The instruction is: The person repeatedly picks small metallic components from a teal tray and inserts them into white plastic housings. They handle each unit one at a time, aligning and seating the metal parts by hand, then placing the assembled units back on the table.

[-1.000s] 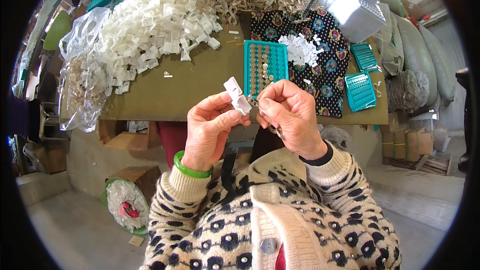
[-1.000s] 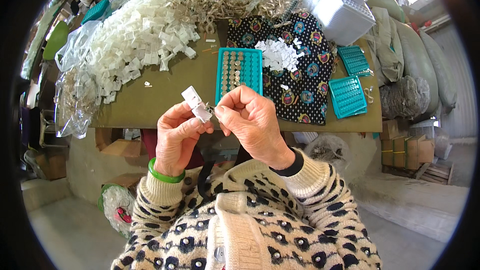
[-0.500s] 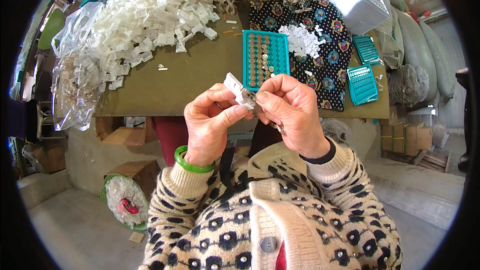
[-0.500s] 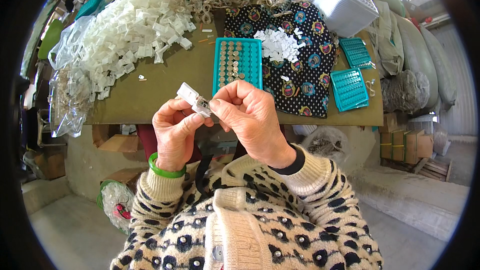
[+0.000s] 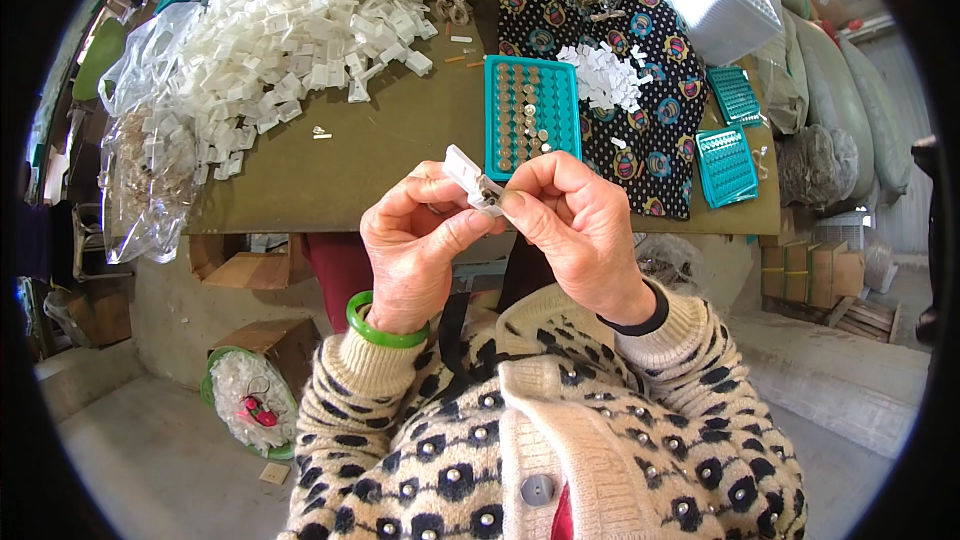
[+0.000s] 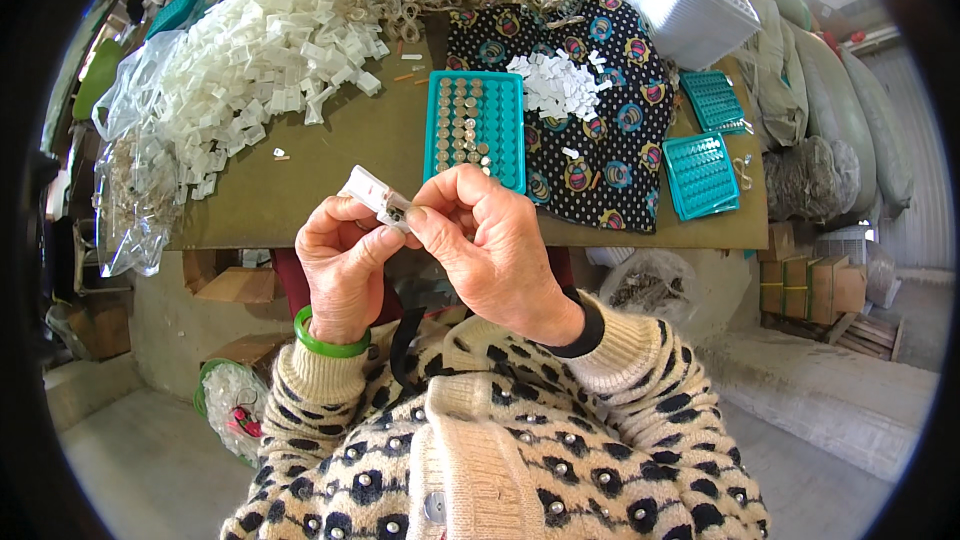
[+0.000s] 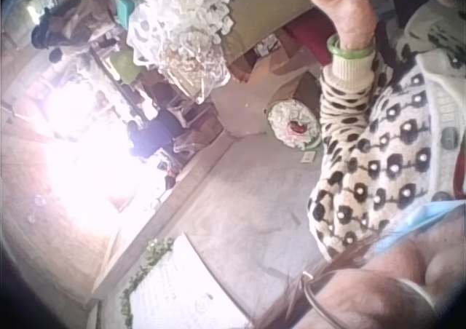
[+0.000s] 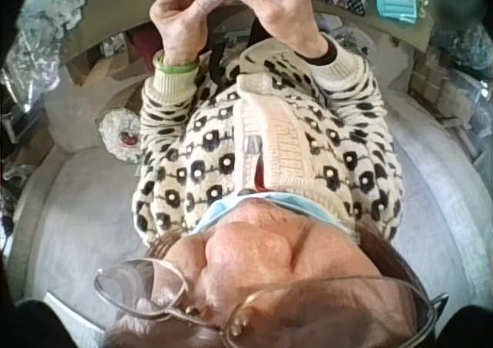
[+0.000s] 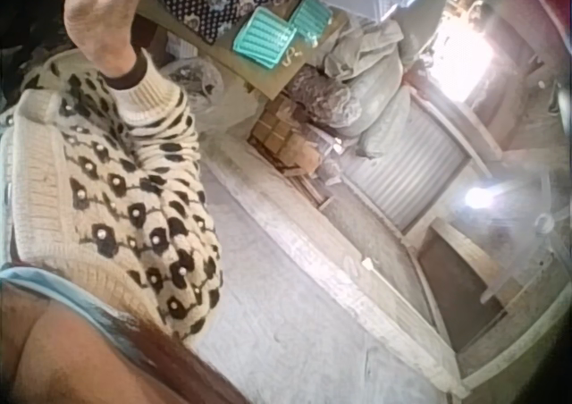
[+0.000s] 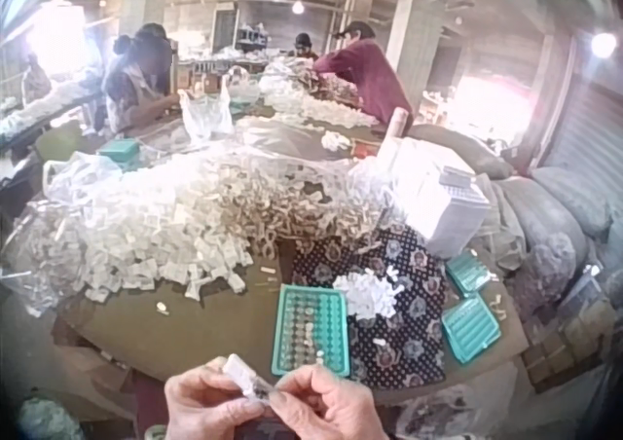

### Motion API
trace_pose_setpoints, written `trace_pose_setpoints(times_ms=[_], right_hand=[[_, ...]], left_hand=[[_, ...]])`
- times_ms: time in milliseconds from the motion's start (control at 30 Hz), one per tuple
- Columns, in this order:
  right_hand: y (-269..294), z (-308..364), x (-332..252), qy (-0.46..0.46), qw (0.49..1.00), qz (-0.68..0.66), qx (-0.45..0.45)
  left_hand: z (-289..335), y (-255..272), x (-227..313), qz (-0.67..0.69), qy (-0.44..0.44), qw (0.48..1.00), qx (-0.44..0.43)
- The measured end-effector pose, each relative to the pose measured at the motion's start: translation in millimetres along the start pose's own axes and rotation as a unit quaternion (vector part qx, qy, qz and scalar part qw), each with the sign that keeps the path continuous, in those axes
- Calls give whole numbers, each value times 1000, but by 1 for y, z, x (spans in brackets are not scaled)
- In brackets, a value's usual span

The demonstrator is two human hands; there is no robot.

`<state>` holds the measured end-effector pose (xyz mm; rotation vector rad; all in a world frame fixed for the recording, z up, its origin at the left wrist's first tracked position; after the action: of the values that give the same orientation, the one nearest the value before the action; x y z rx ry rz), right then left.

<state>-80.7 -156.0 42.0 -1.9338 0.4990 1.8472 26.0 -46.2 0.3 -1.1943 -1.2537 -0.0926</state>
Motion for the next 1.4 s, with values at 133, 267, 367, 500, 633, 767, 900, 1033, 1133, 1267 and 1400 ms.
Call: trace_pose_setpoints(times_ms=[133, 267, 367, 500, 633, 767, 900, 1033, 1133, 1267, 1400], right_hand=[[-1, -2, 5, 63, 997, 44, 4], [-2, 0, 3, 198, 964, 174, 20], [-6, 3, 6, 259, 938, 228, 44], [-8, 8, 13, 255, 926, 258, 102], [-8, 8, 16, 315, 884, 331, 100], [-8, 5, 15, 369, 834, 397, 102], [-8, 2, 17, 396, 808, 425, 103], [-10, 3, 19, 370, 828, 411, 89], [-15, 4, 18, 297, 890, 335, 82], [-16, 6, 19, 81, 990, 104, 49], [-11, 6, 23, -161, 975, -150, -10]], left_hand=[[1, -2, 0, 15, 5, 1000, 9], [3, -3, 2, 14, 18, 999, 37], [6, -5, 3, 1, 44, 996, 74], [7, -5, 3, 2, 68, 992, 104], [8, -8, -1, -23, 56, 990, 130], [9, -14, -2, -246, -85, 957, 130], [11, -16, -1, -312, -91, 934, 150], [7, -2, 0, 69, 158, 974, 149], [7, 1, 1, 145, 213, 959, 115], [9, -1, 4, 102, 169, 972, 129], [16, -12, 13, -38, 45, 991, 121]])
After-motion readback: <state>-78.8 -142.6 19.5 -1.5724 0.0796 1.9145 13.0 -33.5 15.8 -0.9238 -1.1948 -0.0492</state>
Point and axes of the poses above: each hand's wrist, its own z-axis away from the middle knuckle, its own y-axis out of the back of the hand, x = y × z, the point moved 2 cm from there along -z, towards the middle knuckle
